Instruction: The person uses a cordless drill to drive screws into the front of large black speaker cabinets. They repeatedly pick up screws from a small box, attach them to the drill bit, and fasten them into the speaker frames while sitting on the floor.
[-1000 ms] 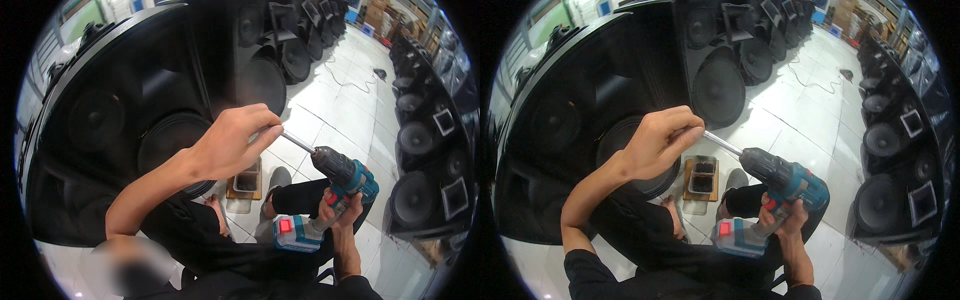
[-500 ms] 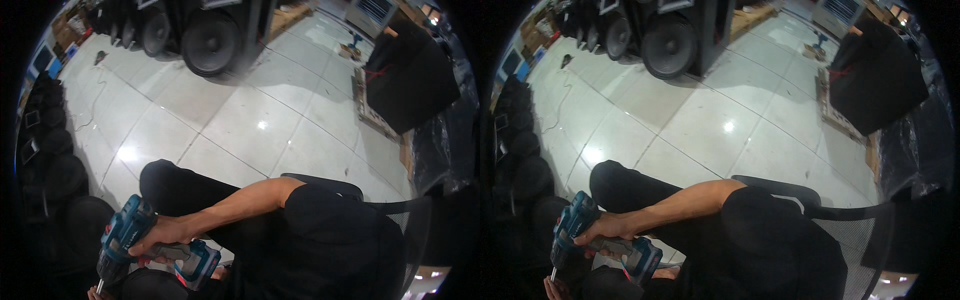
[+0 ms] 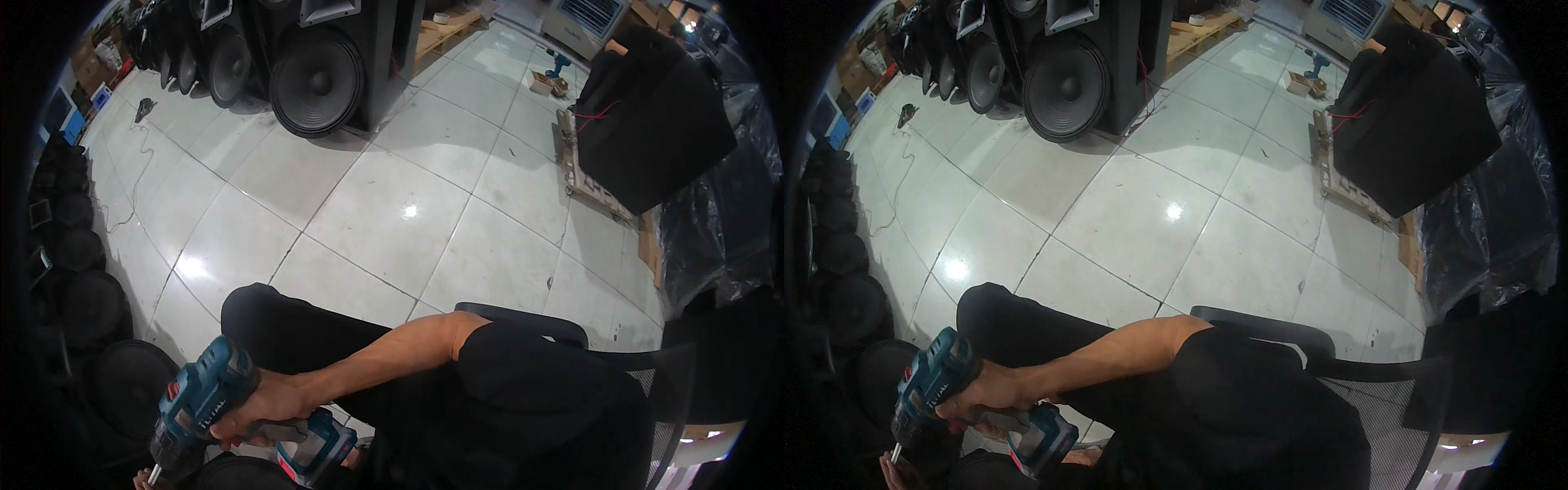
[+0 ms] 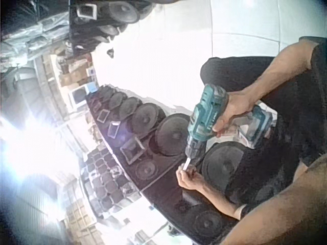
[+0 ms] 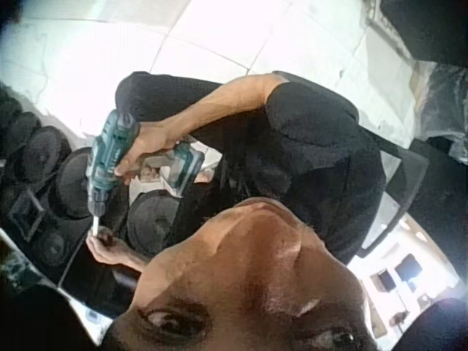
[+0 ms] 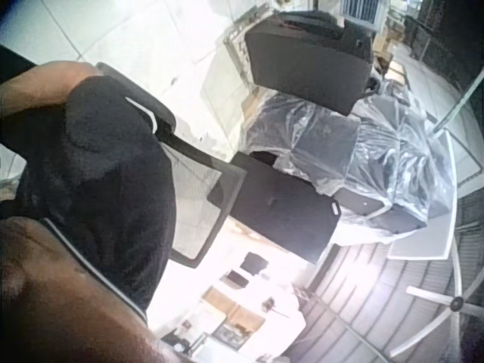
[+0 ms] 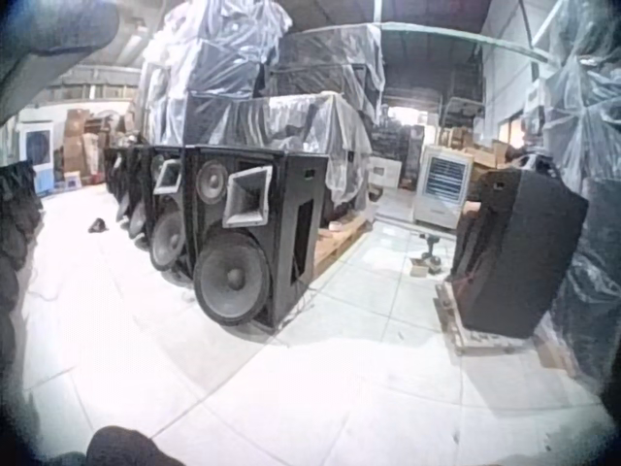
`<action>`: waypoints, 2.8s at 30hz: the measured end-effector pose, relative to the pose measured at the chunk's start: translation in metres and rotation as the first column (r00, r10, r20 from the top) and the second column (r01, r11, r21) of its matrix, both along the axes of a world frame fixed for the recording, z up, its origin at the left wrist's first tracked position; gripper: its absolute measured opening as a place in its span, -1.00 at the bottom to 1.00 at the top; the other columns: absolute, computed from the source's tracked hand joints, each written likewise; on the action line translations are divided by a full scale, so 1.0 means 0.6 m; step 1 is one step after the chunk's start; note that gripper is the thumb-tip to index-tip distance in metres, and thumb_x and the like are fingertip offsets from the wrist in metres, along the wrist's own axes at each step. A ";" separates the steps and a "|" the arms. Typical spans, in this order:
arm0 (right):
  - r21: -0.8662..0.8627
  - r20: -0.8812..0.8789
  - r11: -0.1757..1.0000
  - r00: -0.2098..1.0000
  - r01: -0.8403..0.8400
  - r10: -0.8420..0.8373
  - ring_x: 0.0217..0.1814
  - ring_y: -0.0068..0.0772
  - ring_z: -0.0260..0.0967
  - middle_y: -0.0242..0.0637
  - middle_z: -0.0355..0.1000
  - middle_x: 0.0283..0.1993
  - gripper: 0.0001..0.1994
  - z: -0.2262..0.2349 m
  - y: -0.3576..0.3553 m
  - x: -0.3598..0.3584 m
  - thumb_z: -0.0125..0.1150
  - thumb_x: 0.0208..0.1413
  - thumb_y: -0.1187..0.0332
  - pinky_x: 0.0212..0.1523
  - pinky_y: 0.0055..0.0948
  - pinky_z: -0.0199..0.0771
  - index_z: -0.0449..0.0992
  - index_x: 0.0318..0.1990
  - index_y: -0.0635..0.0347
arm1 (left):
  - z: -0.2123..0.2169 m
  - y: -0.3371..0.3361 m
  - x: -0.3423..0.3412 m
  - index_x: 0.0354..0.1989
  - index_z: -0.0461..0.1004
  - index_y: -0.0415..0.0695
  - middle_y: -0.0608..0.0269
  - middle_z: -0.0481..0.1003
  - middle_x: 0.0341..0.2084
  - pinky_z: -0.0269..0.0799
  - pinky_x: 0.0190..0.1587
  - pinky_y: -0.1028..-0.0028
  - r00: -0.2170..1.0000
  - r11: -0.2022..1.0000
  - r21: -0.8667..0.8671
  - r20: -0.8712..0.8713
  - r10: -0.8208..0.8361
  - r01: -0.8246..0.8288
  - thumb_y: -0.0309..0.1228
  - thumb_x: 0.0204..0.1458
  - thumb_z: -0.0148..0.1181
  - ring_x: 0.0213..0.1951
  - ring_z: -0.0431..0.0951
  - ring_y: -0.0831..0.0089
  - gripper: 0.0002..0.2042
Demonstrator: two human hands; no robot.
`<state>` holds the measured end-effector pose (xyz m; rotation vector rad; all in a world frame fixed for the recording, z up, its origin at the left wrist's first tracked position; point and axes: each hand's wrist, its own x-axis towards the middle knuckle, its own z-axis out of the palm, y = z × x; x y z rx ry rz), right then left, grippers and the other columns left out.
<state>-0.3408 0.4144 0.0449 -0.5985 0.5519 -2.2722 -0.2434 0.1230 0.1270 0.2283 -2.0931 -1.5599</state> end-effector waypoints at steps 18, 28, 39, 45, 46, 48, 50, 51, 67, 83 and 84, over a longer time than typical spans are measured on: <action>0.019 -0.171 0.999 0.984 0.051 -0.047 -0.58 -0.56 0.38 -0.26 0.45 -0.49 -0.78 -0.006 0.005 -0.006 0.32 0.02 0.31 -0.66 -0.60 0.41 0.47 -0.27 0.24 | -0.016 -0.012 0.009 -0.25 0.44 -0.37 0.23 0.34 -0.59 0.16 -0.53 0.55 0.999 0.952 -0.305 0.004 -0.036 0.036 -0.45 0.21 0.03 -0.58 0.23 0.54 -0.81; 0.052 -0.158 0.998 0.987 0.034 -0.026 -0.63 -0.59 0.35 -0.28 0.47 -0.49 -0.77 -0.004 0.004 -0.004 0.31 0.03 0.26 -0.63 -0.62 0.39 0.49 -0.29 0.24 | -0.014 -0.020 0.013 -0.24 0.45 -0.39 0.18 0.40 -0.54 0.22 -0.51 0.53 0.999 0.910 -0.415 -0.041 -0.025 0.006 -0.48 0.19 0.07 -0.55 0.29 0.52 -0.83; 0.121 -0.126 0.992 0.992 0.023 -0.008 -0.67 -0.61 0.33 -0.24 0.51 -0.45 -0.75 -0.001 0.005 0.005 0.31 0.04 0.23 -0.61 -0.60 0.40 0.49 -0.29 0.23 | -0.005 0.000 0.016 -0.23 0.47 -0.38 0.23 0.43 -0.52 0.22 -0.50 0.55 0.999 0.910 -0.413 -0.034 0.019 -0.031 -0.45 0.18 0.08 -0.54 0.31 0.56 -0.81; 0.061 -0.114 0.998 0.993 0.002 0.005 -0.55 -0.57 0.40 -0.23 0.45 -0.49 -0.79 0.011 0.011 0.017 0.29 0.05 0.30 -0.66 -0.61 0.37 0.47 -0.28 0.24 | 0.016 0.026 0.022 -0.25 0.46 -0.37 0.26 0.41 -0.55 0.19 -0.50 0.58 0.999 0.964 -0.265 -0.031 0.024 -0.031 -0.42 0.19 0.08 -0.55 0.29 0.58 -0.80; 0.060 -0.111 0.998 0.994 -0.004 0.011 -0.54 -0.57 0.39 -0.23 0.45 -0.49 -0.79 0.012 0.014 0.020 0.29 0.05 0.29 -0.66 -0.62 0.37 0.47 -0.28 0.23 | 0.018 0.031 0.024 -0.26 0.46 -0.36 0.26 0.40 -0.56 0.18 -0.51 0.58 0.999 0.967 -0.255 -0.030 0.025 -0.031 -0.42 0.19 0.07 -0.56 0.29 0.58 -0.80; 0.059 -0.105 0.998 0.994 -0.015 0.022 -0.54 -0.59 0.38 -0.24 0.45 -0.49 -0.79 0.012 0.019 0.028 0.28 0.05 0.29 -0.66 -0.62 0.37 0.47 -0.28 0.22 | 0.022 0.044 0.027 -0.28 0.45 -0.35 0.28 0.37 -0.59 0.16 -0.51 0.59 0.999 0.976 -0.218 -0.041 0.001 -0.009 -0.41 0.20 0.05 -0.58 0.26 0.59 -0.80; 0.054 -0.095 0.998 0.995 -0.019 0.025 -0.56 -0.58 0.37 -0.24 0.45 -0.49 -0.80 0.006 0.023 0.035 0.28 0.06 0.28 -0.66 -0.61 0.36 0.47 -0.28 0.22 | 0.022 0.060 0.031 -0.30 0.44 -0.34 0.30 0.34 -0.62 0.12 -0.53 0.59 0.997 0.986 -0.164 -0.065 -0.048 0.036 -0.40 0.21 0.03 -0.60 0.23 0.60 -0.79; 0.053 -0.088 0.998 0.996 -0.022 0.027 -0.56 -0.58 0.37 -0.24 0.44 -0.49 -0.80 0.002 0.027 0.039 0.28 0.06 0.28 -0.67 -0.61 0.36 0.47 -0.28 0.21 | 0.018 0.064 0.035 -0.31 0.43 -0.34 0.30 0.32 -0.63 0.11 -0.53 0.59 0.997 0.987 -0.157 -0.052 -0.054 0.045 -0.40 0.21 0.03 -0.60 0.22 0.61 -0.80; 0.131 -0.092 0.987 0.992 0.097 -0.086 -0.54 -0.54 0.38 -0.25 0.48 -0.40 -0.83 0.029 0.175 0.131 0.24 0.11 0.29 -0.54 -0.55 0.43 0.50 -0.29 0.21 | 0.007 0.140 0.080 -0.32 0.42 -0.20 0.48 0.23 -0.59 -0.02 -0.57 0.67 1.000 0.983 -0.185 0.013 -0.014 0.016 -0.31 0.23 -0.03 -0.59 0.15 0.74 -0.79; -0.027 -0.154 0.973 0.961 0.229 -0.230 -0.67 -0.46 0.32 -0.03 0.37 -0.20 -0.19 -0.023 0.355 0.193 -0.04 0.14 -0.20 -0.67 -0.42 0.41 0.03 0.21 0.46 | 0.065 0.291 0.194 -0.20 0.56 -0.25 0.34 0.48 -0.52 0.11 -0.59 0.67 0.984 0.984 -0.017 0.046 -0.174 0.175 -0.42 0.14 0.13 -0.60 0.25 0.74 -0.83; -0.081 -0.181 0.981 0.965 0.175 -0.187 -0.67 -0.46 0.32 -0.03 0.37 -0.21 -0.18 -0.025 0.356 0.188 -0.04 0.15 -0.20 -0.69 -0.42 0.41 0.04 0.21 0.48 | 0.071 0.300 0.197 -0.18 0.56 -0.25 0.29 0.49 -0.51 0.11 -0.59 0.67 0.977 0.976 0.054 0.029 -0.211 0.210 -0.44 0.14 0.13 -0.61 0.23 0.73 -0.83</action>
